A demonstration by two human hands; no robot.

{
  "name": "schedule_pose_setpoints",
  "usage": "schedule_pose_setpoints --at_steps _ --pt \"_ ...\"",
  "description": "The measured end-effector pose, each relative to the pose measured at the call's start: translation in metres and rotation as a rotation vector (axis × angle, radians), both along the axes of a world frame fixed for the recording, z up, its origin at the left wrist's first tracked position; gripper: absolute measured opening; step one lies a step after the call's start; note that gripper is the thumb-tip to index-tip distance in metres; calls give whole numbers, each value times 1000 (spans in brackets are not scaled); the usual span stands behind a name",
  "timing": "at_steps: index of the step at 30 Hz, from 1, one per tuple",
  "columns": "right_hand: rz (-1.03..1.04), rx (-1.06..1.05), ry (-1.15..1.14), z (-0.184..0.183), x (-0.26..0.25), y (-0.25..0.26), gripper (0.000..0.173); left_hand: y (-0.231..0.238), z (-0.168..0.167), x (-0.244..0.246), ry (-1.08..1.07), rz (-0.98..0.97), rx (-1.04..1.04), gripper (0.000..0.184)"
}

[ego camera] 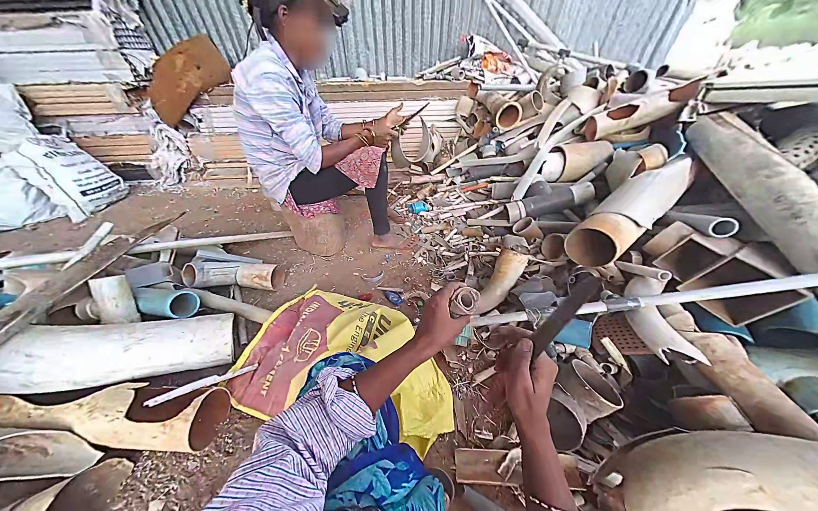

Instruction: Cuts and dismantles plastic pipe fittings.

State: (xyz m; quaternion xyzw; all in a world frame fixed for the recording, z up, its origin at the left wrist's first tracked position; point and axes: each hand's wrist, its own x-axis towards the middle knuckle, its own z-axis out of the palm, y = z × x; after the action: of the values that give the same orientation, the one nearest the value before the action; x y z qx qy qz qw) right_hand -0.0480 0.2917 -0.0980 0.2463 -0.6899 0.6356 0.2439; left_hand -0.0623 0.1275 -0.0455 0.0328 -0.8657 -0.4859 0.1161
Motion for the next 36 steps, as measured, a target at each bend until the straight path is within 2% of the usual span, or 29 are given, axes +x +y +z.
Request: schedule_pose_setpoints --at_steps 2,3,4,6,7,8,14,22,24,25,26,27,28,31,34,36 --pt "5 -7 124 -4 5 -12 60 -5 4 2 38 17 82 62" --pt "23 45 96 -10 7 -17 59 -7 7 4 51 21 116 63" --pt "64 139 -17 -14 8 -20 53 -9 9 5 55 25 141 63" --pt "200 305 -411 -18 10 -23 43 -12 11 8 30 38 147 62" --pt "220 296 -519 -20 11 -24 42 -14 12 10 22 42 141 62" --pt "199 256 -532 -17 13 -23 41 -16 14 11 23 34 148 63" --pt "106 82 -45 18 27 -17 52 -23 6 21 154 -69 87 60" --pt "21 82 169 17 40 -24 67 -17 8 24 194 -63 90 62" --pt "43 155 33 16 43 -28 57 -18 8 24 222 -61 85 62" --pt "101 238 -173 21 44 -26 47 -18 9 24 235 -60 69 61" --pt "192 315 -423 28 42 -23 43 -19 10 24 242 -52 43 61" --pt "242 328 -555 30 40 -21 43 -20 11 25 238 -38 18 60" --pt "226 304 -557 32 40 -19 42 -21 14 24 228 -29 6 60" --pt "134 145 -280 42 46 -13 42 -21 19 26 203 -14 23 59" --pt "62 35 12 43 50 -17 54 -21 15 25 234 -16 22 59" --pt "43 72 10 29 46 -25 55 -20 15 27 229 -23 22 59"
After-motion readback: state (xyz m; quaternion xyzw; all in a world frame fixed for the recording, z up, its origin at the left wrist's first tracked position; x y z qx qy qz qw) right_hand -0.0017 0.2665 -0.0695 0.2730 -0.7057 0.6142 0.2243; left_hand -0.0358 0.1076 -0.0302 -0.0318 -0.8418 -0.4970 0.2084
